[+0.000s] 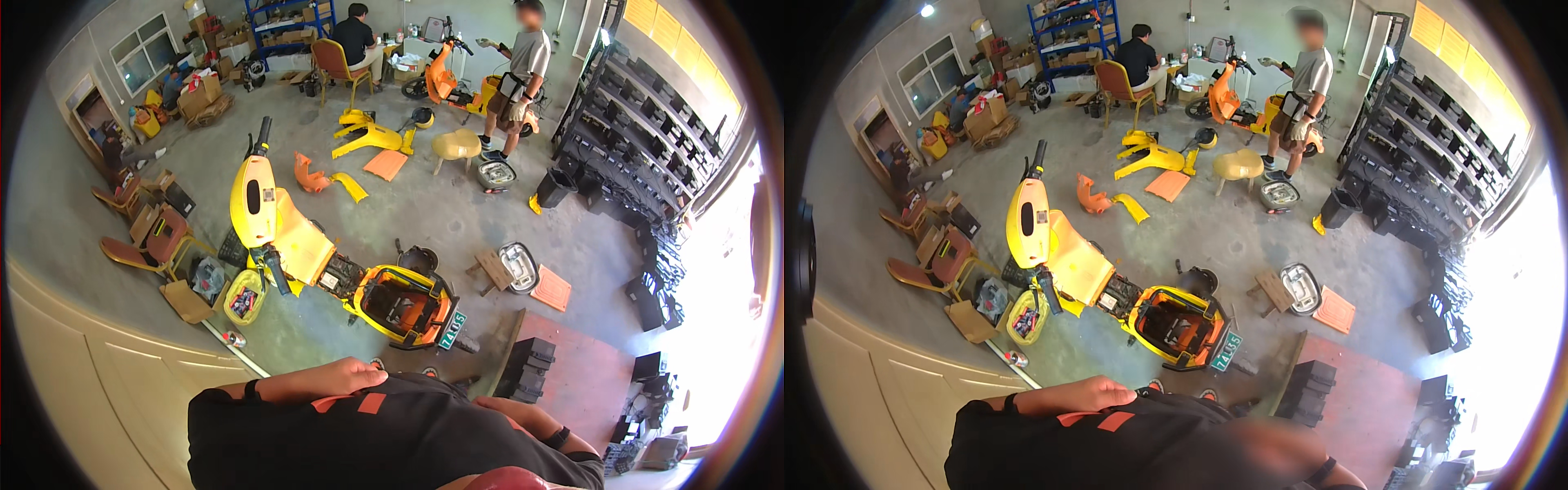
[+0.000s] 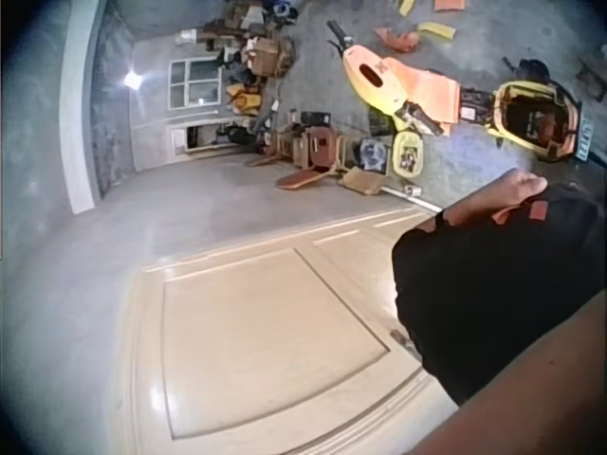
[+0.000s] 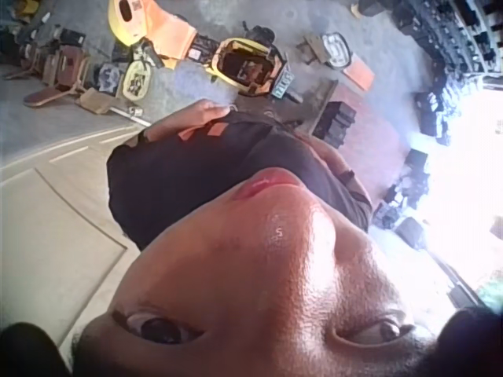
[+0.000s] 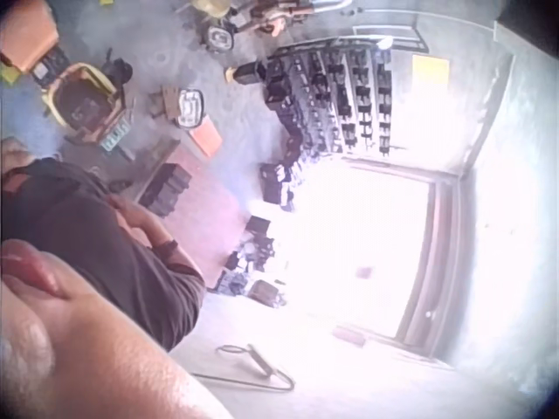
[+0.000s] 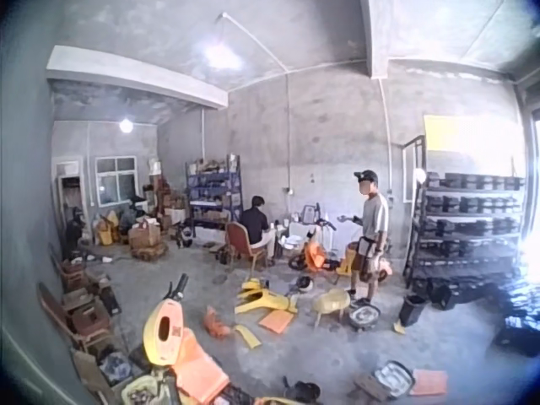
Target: Repairing a scooter by disassembling body panels and inspecting internal components.
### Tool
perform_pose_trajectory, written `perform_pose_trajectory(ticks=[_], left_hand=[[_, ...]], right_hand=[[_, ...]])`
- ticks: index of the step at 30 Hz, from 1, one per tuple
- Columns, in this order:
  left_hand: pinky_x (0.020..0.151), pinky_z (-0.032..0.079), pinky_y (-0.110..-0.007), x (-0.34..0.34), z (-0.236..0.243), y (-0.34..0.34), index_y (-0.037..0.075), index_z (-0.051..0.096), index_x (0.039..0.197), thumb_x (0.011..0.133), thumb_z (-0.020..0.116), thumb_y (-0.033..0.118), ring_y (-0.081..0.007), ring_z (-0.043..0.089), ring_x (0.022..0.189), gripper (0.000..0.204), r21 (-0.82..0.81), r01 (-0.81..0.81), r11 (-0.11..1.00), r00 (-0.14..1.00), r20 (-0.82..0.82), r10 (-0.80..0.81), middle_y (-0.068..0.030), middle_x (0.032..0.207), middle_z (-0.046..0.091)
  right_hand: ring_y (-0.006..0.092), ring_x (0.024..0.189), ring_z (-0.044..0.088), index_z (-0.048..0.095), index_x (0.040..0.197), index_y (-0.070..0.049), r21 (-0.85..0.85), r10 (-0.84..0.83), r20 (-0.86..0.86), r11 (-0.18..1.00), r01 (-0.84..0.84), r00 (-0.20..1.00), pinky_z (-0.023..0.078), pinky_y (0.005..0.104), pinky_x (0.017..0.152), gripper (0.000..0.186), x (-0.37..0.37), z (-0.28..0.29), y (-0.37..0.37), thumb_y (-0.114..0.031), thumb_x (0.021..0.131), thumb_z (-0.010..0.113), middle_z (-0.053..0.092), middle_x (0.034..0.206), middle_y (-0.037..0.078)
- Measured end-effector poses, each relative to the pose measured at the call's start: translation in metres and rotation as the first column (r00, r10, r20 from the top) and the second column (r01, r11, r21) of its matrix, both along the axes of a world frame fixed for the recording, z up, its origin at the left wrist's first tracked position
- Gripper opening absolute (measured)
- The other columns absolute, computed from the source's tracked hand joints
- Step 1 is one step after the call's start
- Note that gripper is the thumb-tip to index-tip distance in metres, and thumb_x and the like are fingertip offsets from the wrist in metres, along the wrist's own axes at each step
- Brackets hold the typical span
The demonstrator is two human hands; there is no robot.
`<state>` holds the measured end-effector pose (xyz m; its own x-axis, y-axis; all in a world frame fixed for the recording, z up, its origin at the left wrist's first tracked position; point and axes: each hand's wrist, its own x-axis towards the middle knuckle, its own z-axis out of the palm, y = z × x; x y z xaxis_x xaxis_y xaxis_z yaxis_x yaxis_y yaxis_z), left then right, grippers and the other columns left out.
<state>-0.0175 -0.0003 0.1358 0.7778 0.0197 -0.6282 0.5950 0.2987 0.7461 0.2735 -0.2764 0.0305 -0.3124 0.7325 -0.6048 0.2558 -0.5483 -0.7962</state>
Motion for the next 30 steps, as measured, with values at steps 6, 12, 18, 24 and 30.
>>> perform_pose_trajectory(ticks=[6,12,18,24,30], left_hand=[[0.078,0.047,-0.025,0.001,-0.004,0.002,0.0,0.064,0.1,0.099,0.048,0.039,-0.0066,0.057,0.085,0.042,0.007,0.037,0.999,0.999,-0.02,-0.037,-0.0005,0.092,0.064],[0.077,0.047,-0.026,0.006,0.002,-0.001,-0.002,0.064,0.098,0.099,0.048,0.039,-0.0068,0.056,0.083,0.044,0.051,0.067,0.996,0.998,0.019,-0.068,-0.0011,0.09,0.064],[0.07,0.045,-0.024,0.007,-0.01,0.001,-0.001,0.065,0.097,0.099,0.047,0.039,-0.0057,0.052,0.076,0.044,0.019,0.07,0.997,0.997,0.017,-0.07,0.0016,0.083,0.06],[0.063,0.041,-0.024,0.011,-0.013,0.001,0.002,0.064,0.092,0.098,0.048,0.04,-0.0059,0.047,0.066,0.041,0.12,0.014,0.993,1.0,0.002,-0.014,0.0033,0.073,0.054],[0.067,0.044,-0.03,0.006,-0.013,-0.008,-0.002,0.063,0.085,0.098,0.049,0.037,-0.0092,0.051,0.068,0.044,0.379,0.077,0.922,0.989,0.088,-0.119,-0.0029,0.07,0.057]], right_hand=[[0.0162,0.111,0.052,0.052,0.124,-0.002,0.008,0.037,-0.093,0.999,-0.036,0.995,0.041,0.0311,0.095,0.041,0.006,-0.032,-0.014,-0.024,0.09,0.06,0.059,0.119,0.008],[0.0162,0.107,0.054,0.055,0.121,0.0,0.036,0.041,-0.211,0.999,-0.035,0.977,0.043,0.0321,0.092,0.039,0.014,-0.032,-0.032,-0.019,0.087,0.063,0.062,0.117,0.01],[0.0155,0.097,0.056,0.06,0.109,0.003,0.183,0.244,-0.225,0.961,-0.205,0.943,0.045,0.0336,0.083,0.033,0.028,0.042,-0.018,-0.022,0.088,0.065,0.064,0.108,0.013],[0.0138,0.082,0.058,0.064,0.093,0.005,0.205,0.419,-0.353,0.907,-0.368,0.837,0.047,0.0331,0.071,0.031,0.019,0.015,0.039,-0.026,0.088,0.067,0.068,0.089,0.011],[0.0113,0.072,0.058,0.06,0.095,0.001,0.299,0.399,-0.262,0.899,-0.32,0.879,0.048,0.0282,0.066,0.024,-0.03,0.034,0.169,-0.022,0.097,0.052,0.064,0.08,0.006]])
